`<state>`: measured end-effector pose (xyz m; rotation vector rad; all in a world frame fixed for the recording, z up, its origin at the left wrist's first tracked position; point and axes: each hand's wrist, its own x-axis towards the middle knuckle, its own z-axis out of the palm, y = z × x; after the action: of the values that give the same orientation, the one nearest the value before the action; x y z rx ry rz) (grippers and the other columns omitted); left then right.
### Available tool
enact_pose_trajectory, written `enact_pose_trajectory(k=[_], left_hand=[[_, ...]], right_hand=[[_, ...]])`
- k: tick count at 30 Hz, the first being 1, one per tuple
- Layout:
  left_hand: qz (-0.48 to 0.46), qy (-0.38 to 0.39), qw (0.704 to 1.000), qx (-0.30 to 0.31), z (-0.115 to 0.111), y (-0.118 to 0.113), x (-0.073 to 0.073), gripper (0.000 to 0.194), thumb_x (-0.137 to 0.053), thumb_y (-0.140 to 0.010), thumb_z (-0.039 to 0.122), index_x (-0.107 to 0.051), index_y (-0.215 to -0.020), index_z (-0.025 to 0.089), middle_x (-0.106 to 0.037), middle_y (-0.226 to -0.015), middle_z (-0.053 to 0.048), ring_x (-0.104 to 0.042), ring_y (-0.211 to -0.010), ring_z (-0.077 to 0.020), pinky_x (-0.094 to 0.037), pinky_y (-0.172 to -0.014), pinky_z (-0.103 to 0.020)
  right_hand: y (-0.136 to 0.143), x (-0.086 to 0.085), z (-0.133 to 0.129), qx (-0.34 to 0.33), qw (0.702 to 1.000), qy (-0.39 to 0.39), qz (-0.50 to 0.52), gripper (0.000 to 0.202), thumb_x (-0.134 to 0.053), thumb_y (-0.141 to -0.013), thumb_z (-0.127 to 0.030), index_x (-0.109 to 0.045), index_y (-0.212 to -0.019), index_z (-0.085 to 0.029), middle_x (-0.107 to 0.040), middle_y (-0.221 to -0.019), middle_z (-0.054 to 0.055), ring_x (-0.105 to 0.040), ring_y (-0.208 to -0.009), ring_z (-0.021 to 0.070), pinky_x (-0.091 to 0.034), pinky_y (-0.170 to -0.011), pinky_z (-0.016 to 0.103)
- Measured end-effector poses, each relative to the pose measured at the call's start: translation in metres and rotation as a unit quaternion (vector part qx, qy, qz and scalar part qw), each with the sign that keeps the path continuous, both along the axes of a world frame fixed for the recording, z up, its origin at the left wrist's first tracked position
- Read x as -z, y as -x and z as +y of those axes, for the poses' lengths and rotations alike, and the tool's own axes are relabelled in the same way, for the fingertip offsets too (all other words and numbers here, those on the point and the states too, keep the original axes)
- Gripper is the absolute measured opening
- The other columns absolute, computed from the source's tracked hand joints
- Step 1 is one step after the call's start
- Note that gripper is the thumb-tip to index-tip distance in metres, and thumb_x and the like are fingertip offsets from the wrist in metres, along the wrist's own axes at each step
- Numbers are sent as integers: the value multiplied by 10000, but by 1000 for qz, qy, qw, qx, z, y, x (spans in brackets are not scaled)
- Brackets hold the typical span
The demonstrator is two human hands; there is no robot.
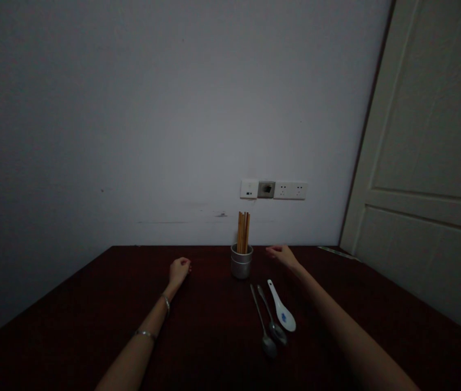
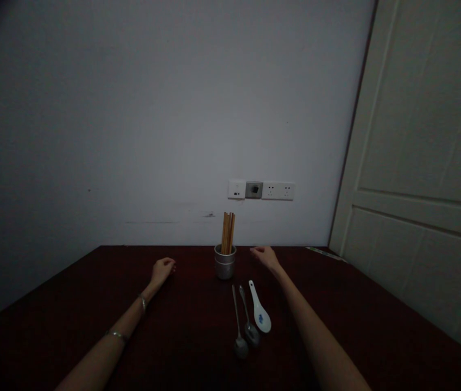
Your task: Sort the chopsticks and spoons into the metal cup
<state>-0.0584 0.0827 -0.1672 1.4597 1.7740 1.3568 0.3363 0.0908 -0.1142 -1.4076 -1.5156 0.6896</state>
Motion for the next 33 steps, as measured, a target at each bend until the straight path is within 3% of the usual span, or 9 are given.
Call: enact_pose_trajectory(k=[5, 10, 15, 25, 30, 33], left_hand=[[4, -8, 1000, 5, 2, 2, 1, 147, -481, -706, 226, -601, -677, 146, -627, -578, -29, -603, -544, -141, -428, -515, -201], [6, -12, 1000, 8, 3, 3, 2, 155, -476, -696, 231, -601, -680, 143, -612, -566, -28, -596, -542, -147, -431, -517, -214], [-5, -8, 1000, 12, 3, 2, 2, 158, -467, -693, 225, -602, -690, 142, -618, -580, -30, -602, -550, -146, -439, -522, -213], [-9, -6, 1000, 23, 2, 3, 3, 147, -486, -681, 219, -608, -693, 140, -624, -597, -28, -602, -555, -138, -454, -540, -211], [-52, -15, 998, 41, -8, -2, -6, 153, -508, -661, 241, -603, -686, 124, -617, -584, -34, -583, -526, -130, -451, -521, -214], [-90, -35, 991, 95, -21, -3, -15, 226, -531, -657, 322, -598, -726, 117, -627, -612, -44, -586, -543, -129, -457, -531, -219]], right_hand=[[-34, 41, -30, 40, 977, -25, -207, 292, -536, -741, -289, -685, -917, -110, -685, -945, 119, -631, -900, 221, -450, -811, 293], [-41, 69, -49, 48, 948, -55, -311, 363, -464, -799, -259, -619, -1087, -102, -592, -1164, 135, -524, -1111, 215, -357, -965, 305], [-34, 69, -55, 58, 929, -67, -359, 372, -430, -818, -248, -604, -1110, -98, -562, -1202, 150, -484, -1155, 227, -333, -987, 325], [-30, 65, -59, 65, 925, -69, -368, 366, -418, -826, -236, -606, -1106, -92, -553, -1210, 161, -482, -1156, 231, -329, -985, 330], [-28, 63, -61, 69, 920, -76, -379, 359, -415, -829, -227, -615, -1094, -91, -563, -1197, 162, -490, -1147, 236, -334, -983, 328], [-28, 63, -62, 69, 922, -84, -371, 347, -422, -825, -224, -624, -1077, -97, -569, -1188, 163, -500, -1136, 234, -337, -980, 330]])
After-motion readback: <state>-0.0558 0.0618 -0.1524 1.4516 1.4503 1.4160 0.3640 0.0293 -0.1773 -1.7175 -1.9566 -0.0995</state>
